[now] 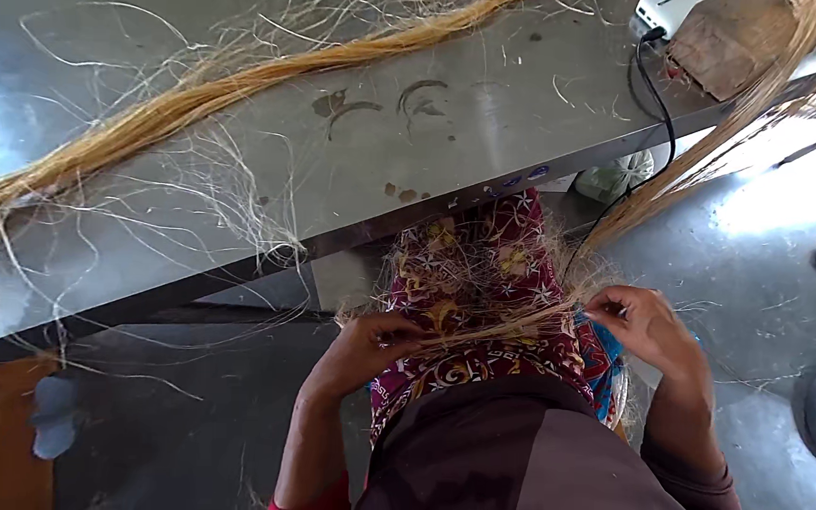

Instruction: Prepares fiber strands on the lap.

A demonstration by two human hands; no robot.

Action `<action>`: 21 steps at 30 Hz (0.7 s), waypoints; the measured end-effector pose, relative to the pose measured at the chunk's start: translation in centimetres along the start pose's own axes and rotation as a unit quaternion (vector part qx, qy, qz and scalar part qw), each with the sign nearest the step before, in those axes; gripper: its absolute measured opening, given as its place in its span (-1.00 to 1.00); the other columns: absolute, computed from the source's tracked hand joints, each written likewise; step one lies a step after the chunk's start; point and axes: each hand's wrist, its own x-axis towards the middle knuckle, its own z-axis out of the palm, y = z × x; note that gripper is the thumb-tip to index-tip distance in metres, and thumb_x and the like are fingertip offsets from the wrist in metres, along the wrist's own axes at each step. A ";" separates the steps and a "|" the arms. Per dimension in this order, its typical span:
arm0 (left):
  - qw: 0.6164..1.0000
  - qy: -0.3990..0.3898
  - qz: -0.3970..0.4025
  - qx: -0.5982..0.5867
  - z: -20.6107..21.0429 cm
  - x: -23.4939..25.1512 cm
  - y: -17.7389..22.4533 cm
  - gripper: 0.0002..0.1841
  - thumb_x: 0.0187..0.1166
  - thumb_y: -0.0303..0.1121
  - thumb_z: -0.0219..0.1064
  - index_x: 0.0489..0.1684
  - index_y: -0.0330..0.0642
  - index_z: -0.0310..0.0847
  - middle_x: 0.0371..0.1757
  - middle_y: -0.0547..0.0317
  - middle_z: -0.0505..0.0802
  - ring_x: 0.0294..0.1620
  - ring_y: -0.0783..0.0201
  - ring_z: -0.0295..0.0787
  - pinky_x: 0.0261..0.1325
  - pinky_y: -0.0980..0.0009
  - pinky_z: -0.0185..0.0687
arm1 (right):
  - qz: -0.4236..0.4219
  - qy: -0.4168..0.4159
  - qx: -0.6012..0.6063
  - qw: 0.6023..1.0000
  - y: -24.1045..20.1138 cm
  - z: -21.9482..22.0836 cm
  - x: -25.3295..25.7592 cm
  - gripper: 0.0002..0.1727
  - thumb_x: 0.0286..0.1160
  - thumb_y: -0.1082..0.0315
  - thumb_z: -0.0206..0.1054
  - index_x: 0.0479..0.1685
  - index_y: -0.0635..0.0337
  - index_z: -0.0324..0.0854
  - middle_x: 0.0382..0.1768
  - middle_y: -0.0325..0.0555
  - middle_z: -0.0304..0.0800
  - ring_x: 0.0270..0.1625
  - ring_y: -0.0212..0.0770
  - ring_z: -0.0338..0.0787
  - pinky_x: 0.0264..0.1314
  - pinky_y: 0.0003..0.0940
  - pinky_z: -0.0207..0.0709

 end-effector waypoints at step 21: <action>0.987 -0.034 0.028 0.158 4.8 3.4 5.4 -0.78 0.58 -0.25 0.37 -0.16 -0.17 0.89 -0.17 0.02 0.90 -0.08 -0.04 0.87 -0.02 -0.19 0.67 | -0.205 0.286 0.088 0.932 -1.1 0.4 -1.5 -0.77 0.50 0.25 0.39 -0.26 0.24 0.86 -0.18 -0.12 0.91 -0.09 -0.40 0.83 0.06 -0.50 0.70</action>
